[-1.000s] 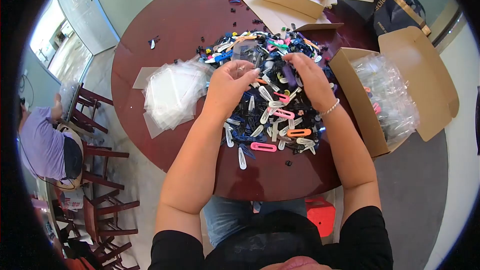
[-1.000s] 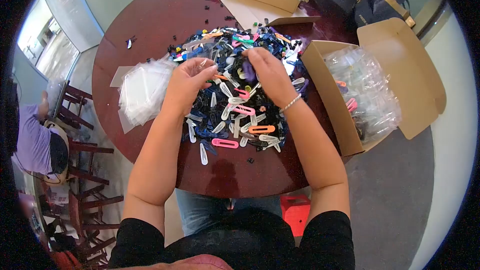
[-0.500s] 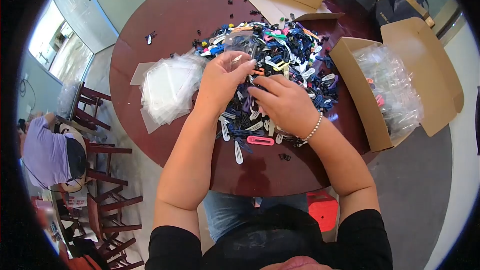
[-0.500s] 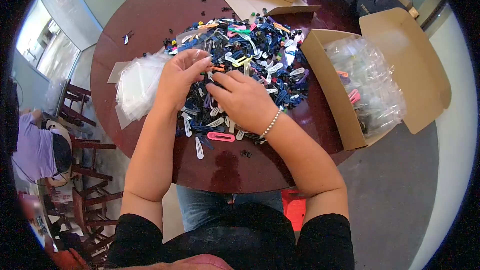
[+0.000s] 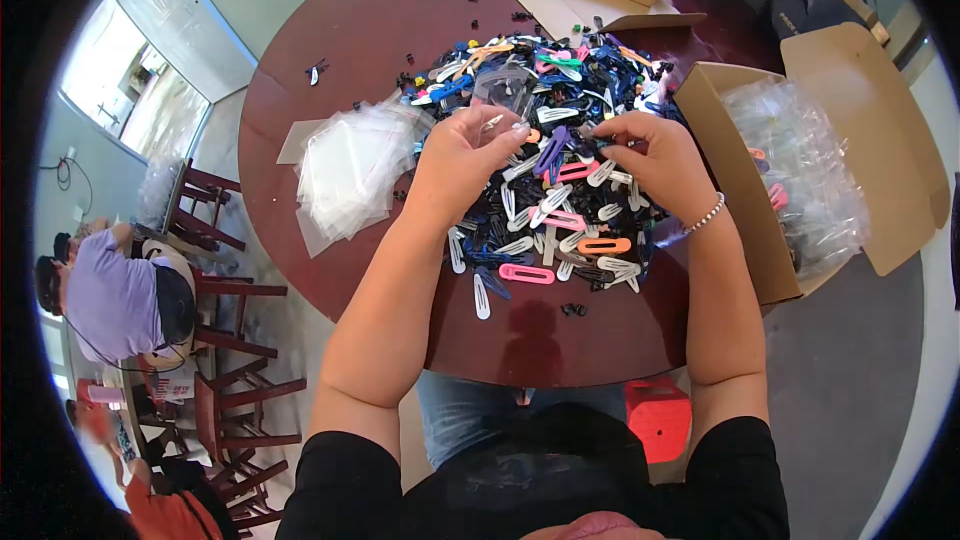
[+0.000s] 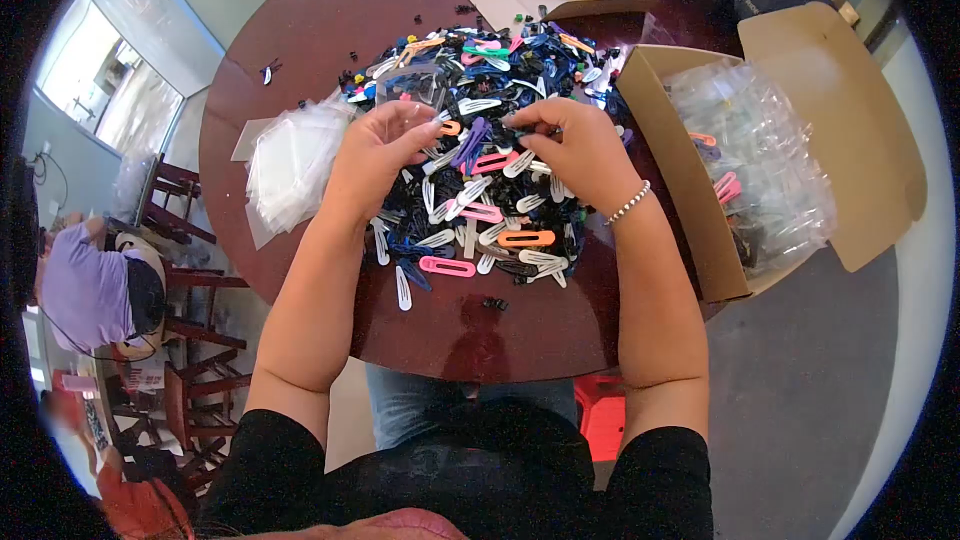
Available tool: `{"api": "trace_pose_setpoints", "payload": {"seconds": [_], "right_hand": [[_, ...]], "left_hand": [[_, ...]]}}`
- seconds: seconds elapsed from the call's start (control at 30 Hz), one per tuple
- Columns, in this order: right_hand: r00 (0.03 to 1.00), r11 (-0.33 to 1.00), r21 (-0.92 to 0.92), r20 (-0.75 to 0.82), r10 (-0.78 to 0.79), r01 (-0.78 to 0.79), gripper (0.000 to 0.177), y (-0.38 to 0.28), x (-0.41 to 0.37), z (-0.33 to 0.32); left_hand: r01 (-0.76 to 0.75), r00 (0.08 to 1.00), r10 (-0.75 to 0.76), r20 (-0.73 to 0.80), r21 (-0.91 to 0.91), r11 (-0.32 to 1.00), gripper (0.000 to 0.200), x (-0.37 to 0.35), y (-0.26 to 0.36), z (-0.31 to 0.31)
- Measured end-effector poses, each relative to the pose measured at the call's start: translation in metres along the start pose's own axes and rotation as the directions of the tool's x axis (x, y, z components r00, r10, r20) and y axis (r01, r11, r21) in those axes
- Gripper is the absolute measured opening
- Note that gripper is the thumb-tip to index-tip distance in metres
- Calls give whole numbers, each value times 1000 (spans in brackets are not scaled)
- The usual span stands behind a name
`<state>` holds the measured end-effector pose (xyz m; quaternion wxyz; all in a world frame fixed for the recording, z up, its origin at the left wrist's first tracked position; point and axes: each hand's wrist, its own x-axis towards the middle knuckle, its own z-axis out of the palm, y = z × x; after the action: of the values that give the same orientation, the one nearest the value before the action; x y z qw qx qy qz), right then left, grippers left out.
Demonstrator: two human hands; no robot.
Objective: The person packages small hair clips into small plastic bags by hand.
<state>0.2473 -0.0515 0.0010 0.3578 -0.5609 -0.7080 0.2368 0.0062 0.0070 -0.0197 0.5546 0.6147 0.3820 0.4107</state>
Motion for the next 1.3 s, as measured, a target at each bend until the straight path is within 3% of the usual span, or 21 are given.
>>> {"api": "trace_pose_setpoints", "payload": {"seconds": [0.23, 0.3, 0.43, 0.53, 0.6, 0.63, 0.83, 0.9, 1.0, 1.03, 1.1, 1.13, 1.2, 1.3], "right_hand": [[999, 1000, -11, -44, 14, -15, 19, 0, 1, 1], [983, 997, 65, -179, -33, 46, 21, 4, 1, 6], [983, 991, 131, -181, 30, -6, 20, -2, 0, 6], [978, 993, 61, -191, -86, 99, 16, -2, -1, 8], [936, 955, -121, -200, -290, 270, 12, 5, 2, 11], [935, 955, -120, -202, -291, 272, 12, 6, 2, 12], [915, 958, -197, -306, -262, 208, 17, 18, 3, 17], [912, 926, -374, -356, -202, 58, 18, 18, 1, 17], [907, 940, -338, -410, -97, -52, 19, 17, 1, 14], [908, 939, -339, -407, -98, -50, 19, 14, 1, 12], [987, 987, -157, -159, 10, -36, 22, 3, -2, 6], [987, 987, -156, -158, 11, -36, 22, 4, -2, 9], [986, 965, -235, -89, -141, 117, 25, 7, -3, 17], [986, 969, -204, -64, -157, 141, 27, 12, 0, 17]], "left_hand": [[-8, 1000, 8, -7, 84, 996, 29, -2, 3, 4], [-31, 1000, 31, 3, 75, 997, 28, -3, 3, 5], [-60, 998, 59, 15, 120, 991, 25, -4, 5, 6], [-65, 998, 64, 14, 115, 991, 25, -4, 4, 6], [-77, 997, 76, 13, 114, 990, 25, -5, 5, 6], [-70, 997, 69, 17, 119, 990, 25, -5, 6, 6], [-84, 996, 80, 34, 129, 988, 25, -7, 7, 7], [-92, 995, 89, 36, 124, 988, 24, -7, 9, 7], [-122, 992, 117, 45, 137, 983, 24, -9, 12, 7], [-125, 991, 119, 54, 122, 985, 24, -9, 12, 8], [-127, 991, 121, 62, 107, 986, 24, -9, 10, 8], [-124, 991, 118, 65, 113, 986, 24, -9, 8, 8], [-121, 991, 113, 72, 119, 986, 24, -9, 6, 10], [-146, 987, 133, 94, 150, 978, 26, -11, 6, 13]]}}
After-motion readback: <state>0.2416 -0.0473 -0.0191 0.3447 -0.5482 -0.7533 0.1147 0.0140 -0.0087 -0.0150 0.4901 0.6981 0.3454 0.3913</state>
